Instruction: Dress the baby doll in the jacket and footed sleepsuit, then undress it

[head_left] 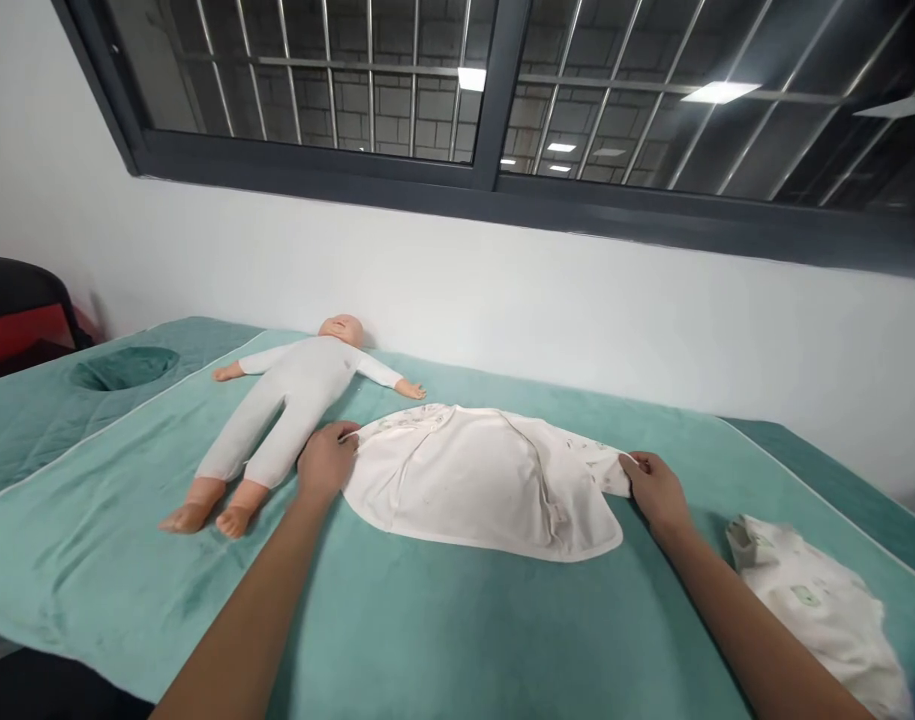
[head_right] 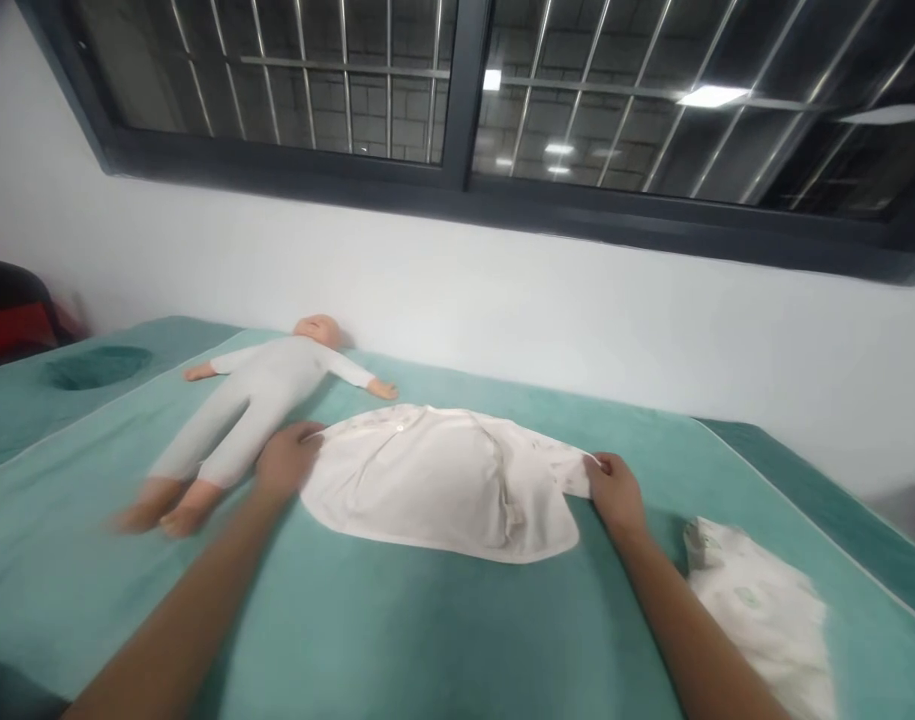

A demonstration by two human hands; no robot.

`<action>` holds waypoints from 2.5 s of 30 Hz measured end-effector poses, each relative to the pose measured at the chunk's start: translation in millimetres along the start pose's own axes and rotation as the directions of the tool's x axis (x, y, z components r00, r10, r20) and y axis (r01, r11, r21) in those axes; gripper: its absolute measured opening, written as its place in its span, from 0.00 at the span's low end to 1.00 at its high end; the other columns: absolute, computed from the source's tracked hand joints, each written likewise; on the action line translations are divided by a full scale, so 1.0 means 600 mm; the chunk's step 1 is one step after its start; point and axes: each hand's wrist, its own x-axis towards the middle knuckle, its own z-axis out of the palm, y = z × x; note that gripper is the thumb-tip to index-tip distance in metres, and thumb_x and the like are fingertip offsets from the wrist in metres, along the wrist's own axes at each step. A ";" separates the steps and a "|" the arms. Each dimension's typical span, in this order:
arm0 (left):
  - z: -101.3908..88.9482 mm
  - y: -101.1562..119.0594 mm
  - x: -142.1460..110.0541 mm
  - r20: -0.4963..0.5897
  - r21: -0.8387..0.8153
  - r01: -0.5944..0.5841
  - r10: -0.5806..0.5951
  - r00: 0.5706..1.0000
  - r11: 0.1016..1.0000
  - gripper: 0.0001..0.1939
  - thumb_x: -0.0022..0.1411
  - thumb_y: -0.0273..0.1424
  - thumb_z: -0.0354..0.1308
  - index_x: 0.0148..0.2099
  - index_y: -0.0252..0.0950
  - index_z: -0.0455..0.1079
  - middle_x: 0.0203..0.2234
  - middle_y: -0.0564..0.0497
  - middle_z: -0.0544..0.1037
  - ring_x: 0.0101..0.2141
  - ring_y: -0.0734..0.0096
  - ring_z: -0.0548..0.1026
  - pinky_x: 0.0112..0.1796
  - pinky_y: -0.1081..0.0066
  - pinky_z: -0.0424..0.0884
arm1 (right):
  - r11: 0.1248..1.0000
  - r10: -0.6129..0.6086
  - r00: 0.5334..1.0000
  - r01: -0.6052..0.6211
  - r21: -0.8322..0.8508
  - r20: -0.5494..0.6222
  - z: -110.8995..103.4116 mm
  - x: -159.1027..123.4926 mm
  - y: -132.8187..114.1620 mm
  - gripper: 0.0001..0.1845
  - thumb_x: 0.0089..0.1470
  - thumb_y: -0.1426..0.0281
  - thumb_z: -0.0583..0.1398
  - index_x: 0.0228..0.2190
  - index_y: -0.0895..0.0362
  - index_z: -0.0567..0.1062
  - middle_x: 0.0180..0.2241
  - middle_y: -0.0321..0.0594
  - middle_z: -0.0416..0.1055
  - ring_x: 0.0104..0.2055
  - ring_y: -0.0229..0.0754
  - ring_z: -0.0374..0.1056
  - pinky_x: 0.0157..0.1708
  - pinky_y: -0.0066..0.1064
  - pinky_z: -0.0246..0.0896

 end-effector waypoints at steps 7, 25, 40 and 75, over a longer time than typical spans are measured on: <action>0.010 -0.007 0.052 -0.140 -0.070 0.009 -0.019 0.990 0.998 0.14 0.60 0.31 0.48 0.43 0.33 0.72 0.39 0.45 0.79 0.41 0.63 0.75 0.45 0.66 0.70 | 0.999 0.025 0.995 -0.028 -0.022 -0.093 0.018 0.022 0.009 0.21 0.49 0.58 0.55 0.39 0.59 0.74 0.34 0.45 0.74 0.34 0.48 0.68 0.34 0.37 0.61; 0.132 0.181 -0.037 0.292 0.227 -0.530 0.462 0.837 0.817 0.18 0.64 0.22 0.43 0.51 0.33 0.70 0.51 0.42 0.74 0.55 0.61 0.68 0.55 0.60 0.63 | 0.741 -0.479 0.709 0.642 -0.194 0.517 0.218 -0.127 -0.252 0.27 0.62 0.62 0.47 0.57 0.63 0.65 0.62 0.52 0.59 0.65 0.49 0.51 0.63 0.42 0.45; 0.145 0.157 -0.021 0.327 0.221 -0.720 0.645 0.690 0.658 0.24 0.71 0.34 0.36 0.61 0.33 0.63 0.63 0.45 0.62 0.64 0.64 0.56 0.62 0.60 0.53 | 0.646 -0.543 0.702 0.700 -0.305 0.460 0.223 -0.102 -0.235 0.33 0.64 0.61 0.45 0.61 0.71 0.57 0.67 0.57 0.45 0.69 0.52 0.40 0.64 0.42 0.39; 0.162 0.155 -0.015 0.338 0.370 -0.466 0.350 0.873 0.804 0.29 0.68 0.45 0.39 0.65 0.37 0.58 0.59 0.42 0.66 0.58 0.49 0.61 0.56 0.51 0.55 | 0.682 -0.454 0.728 0.655 -0.325 0.514 0.237 -0.118 -0.236 0.37 0.63 0.53 0.43 0.63 0.65 0.54 0.67 0.52 0.45 0.69 0.49 0.41 0.64 0.43 0.34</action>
